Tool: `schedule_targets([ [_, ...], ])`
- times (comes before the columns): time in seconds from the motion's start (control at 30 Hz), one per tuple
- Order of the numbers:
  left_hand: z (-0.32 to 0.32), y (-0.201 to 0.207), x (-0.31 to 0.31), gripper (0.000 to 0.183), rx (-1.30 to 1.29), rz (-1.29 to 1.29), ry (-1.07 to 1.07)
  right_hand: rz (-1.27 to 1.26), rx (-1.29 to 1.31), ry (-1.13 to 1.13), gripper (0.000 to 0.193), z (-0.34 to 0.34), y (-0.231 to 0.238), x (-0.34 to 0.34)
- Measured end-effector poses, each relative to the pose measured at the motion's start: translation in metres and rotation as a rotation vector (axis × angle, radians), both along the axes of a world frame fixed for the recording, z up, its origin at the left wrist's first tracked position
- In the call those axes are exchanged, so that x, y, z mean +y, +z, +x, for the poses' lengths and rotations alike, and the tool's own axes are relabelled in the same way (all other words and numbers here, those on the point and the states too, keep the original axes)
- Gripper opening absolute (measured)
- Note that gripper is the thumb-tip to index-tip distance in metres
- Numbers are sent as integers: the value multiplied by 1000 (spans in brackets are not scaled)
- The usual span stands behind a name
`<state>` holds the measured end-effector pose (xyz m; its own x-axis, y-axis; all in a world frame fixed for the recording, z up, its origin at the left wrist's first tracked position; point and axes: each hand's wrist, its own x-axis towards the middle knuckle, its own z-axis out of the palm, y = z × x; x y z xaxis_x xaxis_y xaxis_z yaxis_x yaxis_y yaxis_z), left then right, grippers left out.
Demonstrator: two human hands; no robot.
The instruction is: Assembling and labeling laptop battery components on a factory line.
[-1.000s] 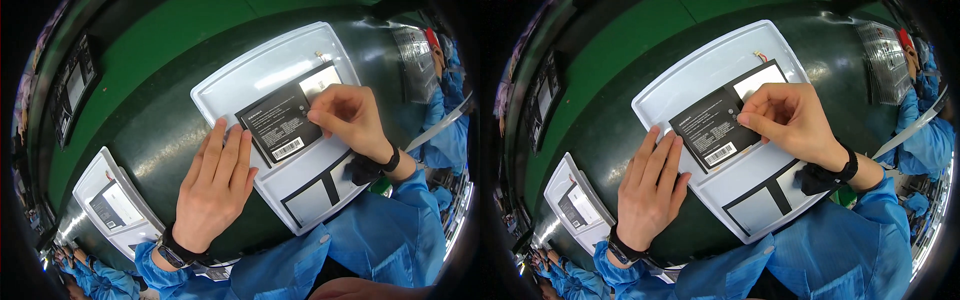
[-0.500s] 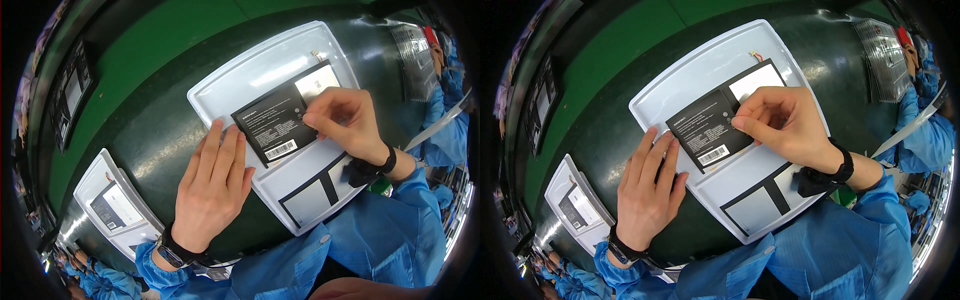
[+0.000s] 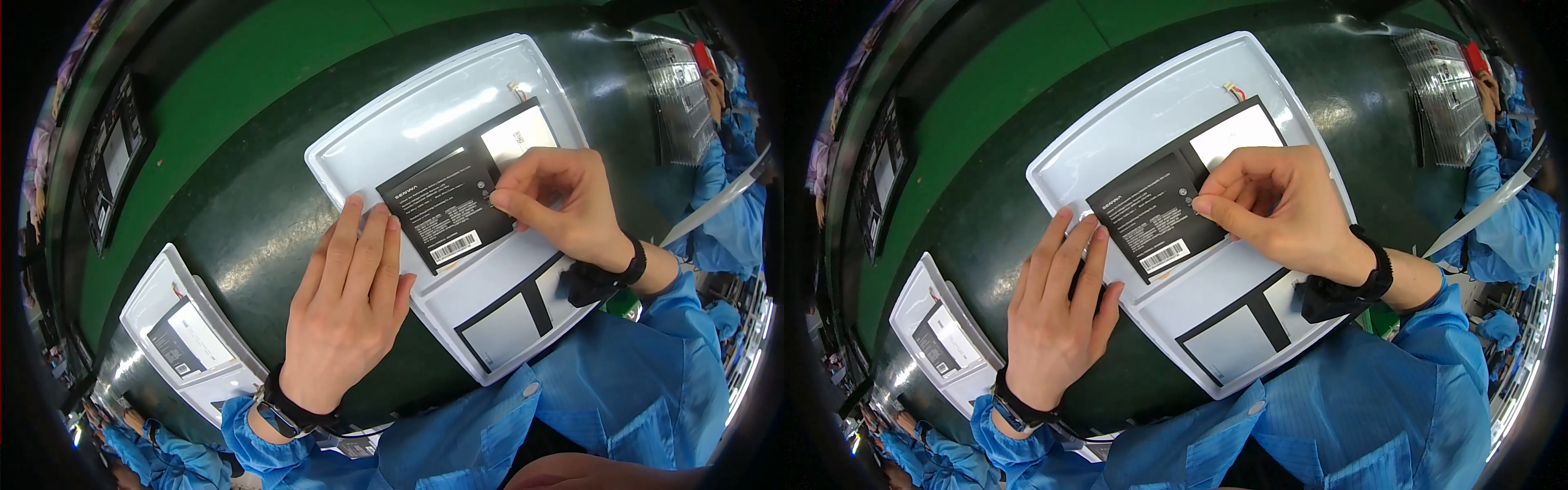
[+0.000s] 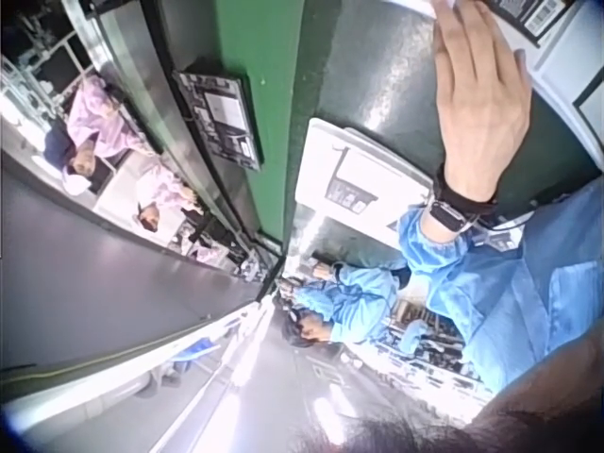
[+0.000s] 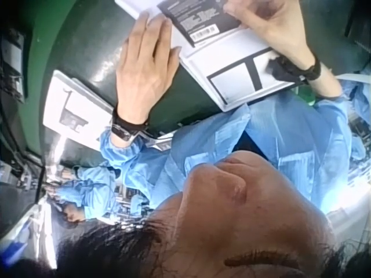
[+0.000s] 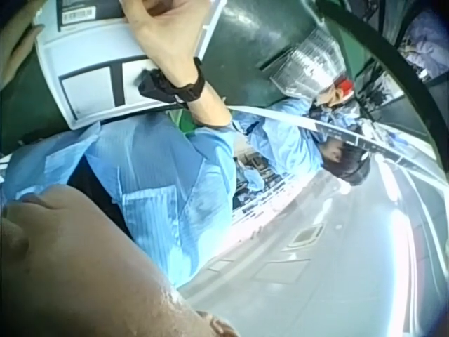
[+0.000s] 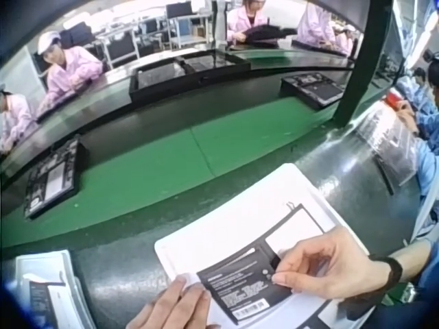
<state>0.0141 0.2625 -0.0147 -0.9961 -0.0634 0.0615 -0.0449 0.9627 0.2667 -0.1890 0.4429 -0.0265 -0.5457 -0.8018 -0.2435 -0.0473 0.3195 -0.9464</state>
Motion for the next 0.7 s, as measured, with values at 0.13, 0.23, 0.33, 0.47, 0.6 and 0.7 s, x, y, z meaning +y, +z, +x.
schedule_targets([
  [0.13,1,1,0,47,-5,0,5,-2,2,-5,9,1,0,-1],
  [0.23,3,-2,2,51,24,48,23,7,2,-10,9,1,0,-1],
  [0.33,3,-1,2,47,9,3,6,18,9,-13,9,2,0,0],
  [0.47,4,0,3,47,11,8,9,14,47,-15,10,3,-1,-1],
  [0.6,5,0,2,47,18,4,14,16,29,-26,10,4,-2,-1],
  [0.7,4,-1,4,49,14,21,21,27,42,-18,9,2,-1,-1],
])
